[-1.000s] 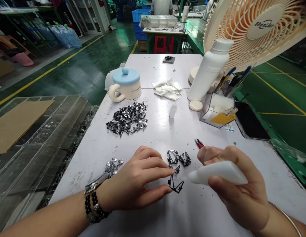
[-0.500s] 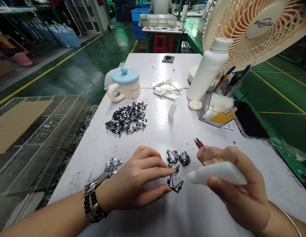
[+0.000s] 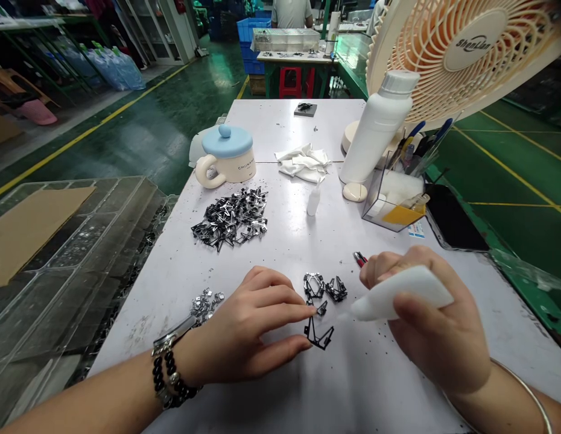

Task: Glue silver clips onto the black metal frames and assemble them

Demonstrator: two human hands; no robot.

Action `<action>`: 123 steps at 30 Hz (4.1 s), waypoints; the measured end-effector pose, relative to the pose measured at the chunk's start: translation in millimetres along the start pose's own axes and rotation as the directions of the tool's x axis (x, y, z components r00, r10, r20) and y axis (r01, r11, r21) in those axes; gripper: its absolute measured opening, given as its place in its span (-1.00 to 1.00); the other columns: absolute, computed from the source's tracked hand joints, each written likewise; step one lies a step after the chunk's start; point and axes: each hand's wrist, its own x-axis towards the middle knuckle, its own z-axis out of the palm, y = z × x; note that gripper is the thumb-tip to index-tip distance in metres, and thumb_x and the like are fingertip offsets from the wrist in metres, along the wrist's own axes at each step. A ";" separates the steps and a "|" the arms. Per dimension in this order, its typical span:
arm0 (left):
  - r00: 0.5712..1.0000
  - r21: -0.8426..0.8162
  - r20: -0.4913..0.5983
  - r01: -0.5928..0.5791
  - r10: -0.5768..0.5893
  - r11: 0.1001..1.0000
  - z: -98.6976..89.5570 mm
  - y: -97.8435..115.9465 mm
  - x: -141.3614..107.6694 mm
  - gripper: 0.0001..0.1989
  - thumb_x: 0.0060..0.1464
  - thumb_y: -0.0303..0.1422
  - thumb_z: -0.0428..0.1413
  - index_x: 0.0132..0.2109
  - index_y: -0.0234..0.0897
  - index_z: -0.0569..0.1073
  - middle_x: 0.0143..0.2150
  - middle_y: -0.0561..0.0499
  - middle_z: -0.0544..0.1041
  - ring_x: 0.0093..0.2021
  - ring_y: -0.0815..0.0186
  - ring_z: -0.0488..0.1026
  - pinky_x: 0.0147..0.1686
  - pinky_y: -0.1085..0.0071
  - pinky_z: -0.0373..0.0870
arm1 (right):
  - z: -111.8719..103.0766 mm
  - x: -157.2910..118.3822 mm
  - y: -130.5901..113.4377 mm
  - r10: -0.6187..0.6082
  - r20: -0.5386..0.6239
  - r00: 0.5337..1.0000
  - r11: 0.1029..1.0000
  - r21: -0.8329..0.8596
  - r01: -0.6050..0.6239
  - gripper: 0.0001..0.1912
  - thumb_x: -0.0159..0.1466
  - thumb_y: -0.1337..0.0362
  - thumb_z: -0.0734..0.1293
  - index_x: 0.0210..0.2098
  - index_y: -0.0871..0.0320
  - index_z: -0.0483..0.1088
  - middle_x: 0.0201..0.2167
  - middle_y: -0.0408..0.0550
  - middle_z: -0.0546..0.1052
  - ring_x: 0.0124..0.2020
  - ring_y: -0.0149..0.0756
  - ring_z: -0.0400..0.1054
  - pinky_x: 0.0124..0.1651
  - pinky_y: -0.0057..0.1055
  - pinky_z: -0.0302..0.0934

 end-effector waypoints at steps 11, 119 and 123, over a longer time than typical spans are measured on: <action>0.998 -0.014 -0.070 0.006 -0.007 1.000 0.6 -0.4 -0.6 -0.69 0.00 -0.45 0.18 -0.06 -0.29 0.42 -0.25 -0.07 0.51 -0.17 0.20 0.35 -0.12 0.20 0.30 | -3.2 1.5 -5.7 0.013 -0.064 0.998 1.000 -0.019 -0.014 -0.83 0.20 0.28 0.29 -0.47 0.12 0.20 -0.59 -0.19 0.25 -0.52 -0.40 0.10 -0.46 -0.39 0.00; 0.962 0.193 -0.256 -0.045 0.094 0.980 -2.8 12.0 -3.1 -0.77 -0.01 -0.38 0.15 -0.16 -0.35 0.44 -0.33 -0.04 0.52 -0.28 0.25 0.39 -0.25 0.25 0.29 | -19.3 14.3 0.3 -0.128 0.241 0.962 0.665 -0.698 0.264 -0.83 0.22 0.31 0.30 -0.19 -0.06 0.35 -0.34 -0.23 0.53 -0.33 -0.41 0.44 -0.32 -0.59 0.35; 0.965 0.220 -0.260 0.025 0.034 0.975 -2.9 7.9 1.7 -0.78 0.00 -0.41 0.14 -0.15 -0.32 0.44 -0.33 -0.04 0.52 -0.27 0.25 0.38 -0.23 0.26 0.28 | -5.9 6.8 1.1 -0.089 0.202 0.975 0.785 -0.588 0.194 -0.83 0.26 0.38 0.24 -0.21 -0.02 0.33 -0.39 -0.20 0.51 -0.36 -0.43 0.41 -0.32 -0.54 0.33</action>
